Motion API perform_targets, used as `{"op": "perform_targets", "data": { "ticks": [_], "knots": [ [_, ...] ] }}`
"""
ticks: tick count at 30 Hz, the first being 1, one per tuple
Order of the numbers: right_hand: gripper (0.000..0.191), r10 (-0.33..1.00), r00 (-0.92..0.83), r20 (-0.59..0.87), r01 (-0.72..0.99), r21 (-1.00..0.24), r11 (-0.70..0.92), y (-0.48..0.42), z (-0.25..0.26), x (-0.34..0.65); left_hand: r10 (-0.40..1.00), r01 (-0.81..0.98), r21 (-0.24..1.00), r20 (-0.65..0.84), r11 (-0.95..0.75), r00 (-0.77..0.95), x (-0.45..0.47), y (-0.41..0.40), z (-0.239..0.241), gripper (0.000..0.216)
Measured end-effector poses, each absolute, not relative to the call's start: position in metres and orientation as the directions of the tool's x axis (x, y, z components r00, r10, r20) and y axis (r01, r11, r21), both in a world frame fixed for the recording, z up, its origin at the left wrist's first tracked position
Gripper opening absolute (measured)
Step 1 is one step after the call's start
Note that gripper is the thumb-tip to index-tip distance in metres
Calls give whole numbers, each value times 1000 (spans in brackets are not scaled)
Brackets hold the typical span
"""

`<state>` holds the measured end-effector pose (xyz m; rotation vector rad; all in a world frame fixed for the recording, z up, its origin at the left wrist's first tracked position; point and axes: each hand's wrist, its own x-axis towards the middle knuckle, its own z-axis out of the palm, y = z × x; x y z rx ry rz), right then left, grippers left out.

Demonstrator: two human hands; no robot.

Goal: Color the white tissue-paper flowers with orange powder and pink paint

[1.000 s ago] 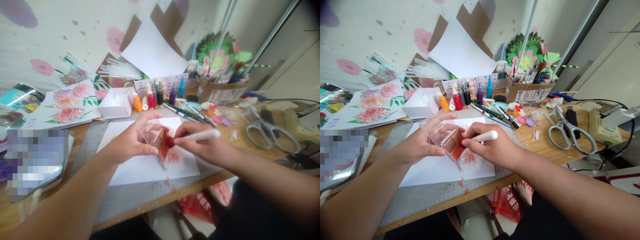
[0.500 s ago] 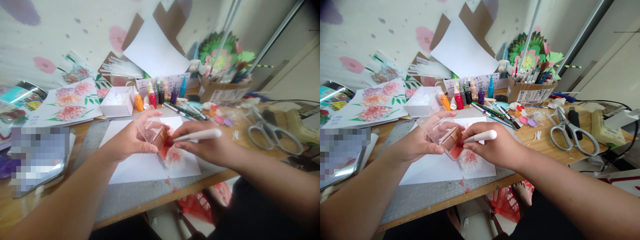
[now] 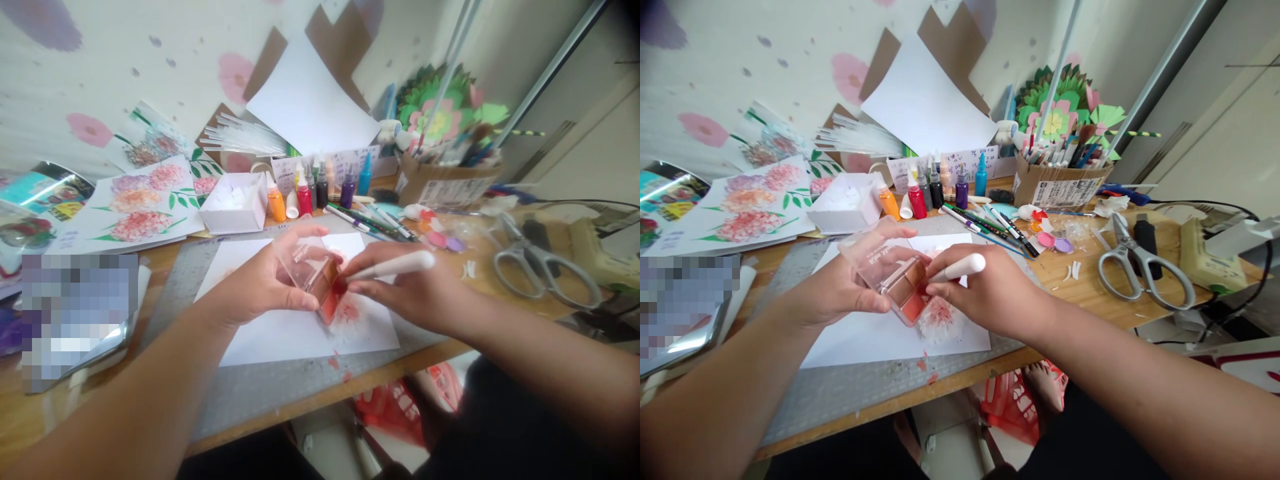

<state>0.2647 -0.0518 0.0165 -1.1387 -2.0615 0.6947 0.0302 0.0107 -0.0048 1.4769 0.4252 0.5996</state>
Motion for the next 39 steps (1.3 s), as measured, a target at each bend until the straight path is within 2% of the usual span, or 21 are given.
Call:
{"op": "perform_targets", "data": {
  "ticks": [3,8,11,16,18,20,24,28,32,36,39],
  "knots": [
    [6,889,-419,183,609,-670,425,-50,17,264,621,-85,996,72,-10,780,30,11,-3,76],
    [12,960,-278,17,786,-570,238,-49,16,261,758,-57,998,43,-8,651,25,15,-2,75],
    [11,920,-384,-77,716,-655,244,-49,16,260,777,-141,990,98,-12,621,23,18,-2,72],
    [11,937,-346,-47,691,-689,221,-54,19,259,763,-236,971,135,24,632,25,18,0,66],
    [10,868,-489,-86,590,-765,257,-58,20,257,759,-264,964,143,39,635,26,17,1,64],
    [9,799,-598,-60,509,-799,321,-61,19,256,759,-275,960,143,50,635,27,17,2,64],
    [9,868,-485,109,540,-743,396,-65,15,257,773,-281,959,146,43,617,26,17,3,64],
    [6,762,-647,26,419,-822,385,-70,13,259,789,-280,960,153,25,595,27,17,3,62],
    [7,803,-579,142,485,-732,479,-75,11,256,799,-271,963,164,-2,579,29,17,3,66],
    [7,722,-689,63,416,-781,465,-79,10,252,797,-264,963,192,-43,572,29,17,3,67],
    [6,777,-618,124,468,-736,489,-81,10,249,789,-261,962,220,-79,573,29,18,3,65]
  ]
}}
